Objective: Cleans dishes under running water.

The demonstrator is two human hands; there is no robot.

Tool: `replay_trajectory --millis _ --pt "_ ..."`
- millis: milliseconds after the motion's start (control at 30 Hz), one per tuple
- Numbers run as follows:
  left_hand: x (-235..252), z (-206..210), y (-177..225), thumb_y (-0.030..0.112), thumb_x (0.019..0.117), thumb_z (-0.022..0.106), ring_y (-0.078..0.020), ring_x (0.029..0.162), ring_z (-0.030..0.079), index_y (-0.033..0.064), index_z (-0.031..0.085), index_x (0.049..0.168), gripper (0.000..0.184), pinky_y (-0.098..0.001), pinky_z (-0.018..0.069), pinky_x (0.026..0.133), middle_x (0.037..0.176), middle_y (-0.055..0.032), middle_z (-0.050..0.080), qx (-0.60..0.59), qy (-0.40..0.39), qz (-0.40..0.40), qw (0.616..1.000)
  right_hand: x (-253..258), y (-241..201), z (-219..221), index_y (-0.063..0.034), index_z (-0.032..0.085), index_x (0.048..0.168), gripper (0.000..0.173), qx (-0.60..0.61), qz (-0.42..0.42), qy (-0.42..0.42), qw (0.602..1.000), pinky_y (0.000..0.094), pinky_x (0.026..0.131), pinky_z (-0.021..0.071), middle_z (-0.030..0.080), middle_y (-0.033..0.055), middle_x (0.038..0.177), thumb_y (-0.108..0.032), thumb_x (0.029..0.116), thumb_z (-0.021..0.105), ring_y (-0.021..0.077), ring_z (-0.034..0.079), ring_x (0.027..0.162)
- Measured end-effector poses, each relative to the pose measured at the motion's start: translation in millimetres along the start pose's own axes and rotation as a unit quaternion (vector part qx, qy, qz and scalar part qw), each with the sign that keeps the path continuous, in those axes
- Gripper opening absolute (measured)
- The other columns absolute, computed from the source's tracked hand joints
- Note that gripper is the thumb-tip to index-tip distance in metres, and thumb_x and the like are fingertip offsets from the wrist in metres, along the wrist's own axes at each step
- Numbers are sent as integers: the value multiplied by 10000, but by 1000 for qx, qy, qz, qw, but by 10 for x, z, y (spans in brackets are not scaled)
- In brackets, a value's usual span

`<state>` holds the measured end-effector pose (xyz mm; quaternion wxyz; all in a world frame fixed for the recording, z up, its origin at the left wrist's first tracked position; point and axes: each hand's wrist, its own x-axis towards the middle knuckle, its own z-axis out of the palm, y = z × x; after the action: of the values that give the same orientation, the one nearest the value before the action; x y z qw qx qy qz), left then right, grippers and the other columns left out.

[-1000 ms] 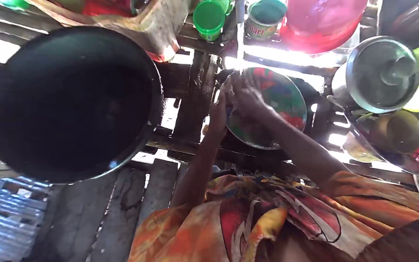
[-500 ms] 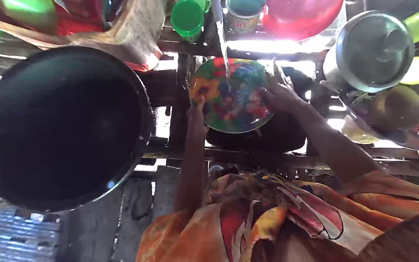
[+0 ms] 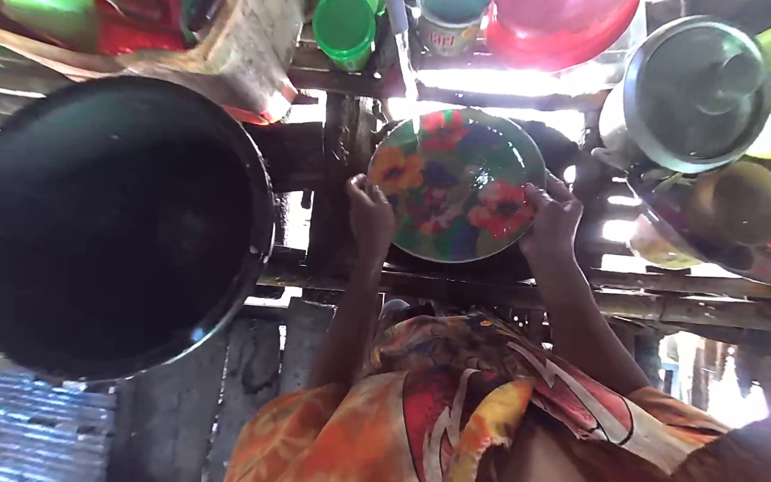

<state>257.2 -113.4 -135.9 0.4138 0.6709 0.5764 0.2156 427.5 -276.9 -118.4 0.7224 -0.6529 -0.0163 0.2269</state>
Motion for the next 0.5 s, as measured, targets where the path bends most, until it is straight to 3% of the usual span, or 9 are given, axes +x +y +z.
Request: replay_trajectory --millis 33,67,100,133,200,300,333,433,500 --pt "-21 -4 52 202 1027 537 -415 1331 522 -39 358 1523 580 -584 430 1077 1444 -270 525 109 -2 73 991 -52 -2 -18 22 597 1301 317 -2 -16 4 1000 338 790 618 702 84 1051 25 985 568 139 703 882" --pt "-41 29 94 273 1000 593 -483 1447 357 -56 305 1558 709 -634 304 1152 1568 -304 369 180 -24 147 972 -106 -4 -22 32 593 1294 311 -9 -40 -1 999 331 792 618 707 74 1039 31 985 563 131 706 878" --pt "-39 95 125 403 1013 565 -526 1495 229 -38 307 1570 756 -665 196 1187 1622 -318 257 223 -60 222 947 -158 -10 -3 38 600 1276 294 -14 -69 -10 997 328 791 626 721 65 1024 28 984 565 127 718 871" --pt "-12 198 158 521 1034 480 -516 1518 178 31 342 1582 748 -664 149 1211 1650 -283 225 240 -104 285 922 -211 -24 37 47 602 1274 293 -16 -99 -24 995 333 797 632 725 66 1028 26 984 566 131 722 877" --pt "64 430 253 657 1036 310 -443 1561 79 177 256 1640 773 -611 96 1250 1708 -168 131 231 -199 353 885 -307 -65 127 65 579 1314 335 -25 -151 -42 987 328 812 632 723 73 1058 19 982 574 128 723 897" --pt "325 616 311 586 1061 299 -362 1573 126 225 284 1635 678 -578 92 1258 1713 -65 177 151 -213 409 874 -332 -118 163 90 531 1364 406 -13 -196 -36 980 353 858 626 717 105 1117 34 966 585 159 723 961" --pt "414 605 301 562 1074 303 -346 1573 138 225 295 1632 652 -576 101 1259 1710 -55 197 151 -201 394 884 -324 -140 149 94 522 1368 417 -2 -194 -23 981 360 880 618 707 115 1140 39 960 586 170 714 989" --pt "576 380 239 529 1091 293 -392 1562 161 121 294 1623 670 -597 72 1254 1683 -175 228 215 -145 309 915 -266 -174 59 69 537 1349 392 40 -165 19 985 372 881 614 692 106 1120 43 960 576 177 704 990" --pt "700 233 114 520 1067 394 -450 1523 229 80 387 1576 673 -604 150 1241 1622 -260 312 194 -98 253 943 -219 -158 -11 40 572 1308 335 66 -138 36 988 393 862 623 695 94 1082 41 973 565 185 710 967"
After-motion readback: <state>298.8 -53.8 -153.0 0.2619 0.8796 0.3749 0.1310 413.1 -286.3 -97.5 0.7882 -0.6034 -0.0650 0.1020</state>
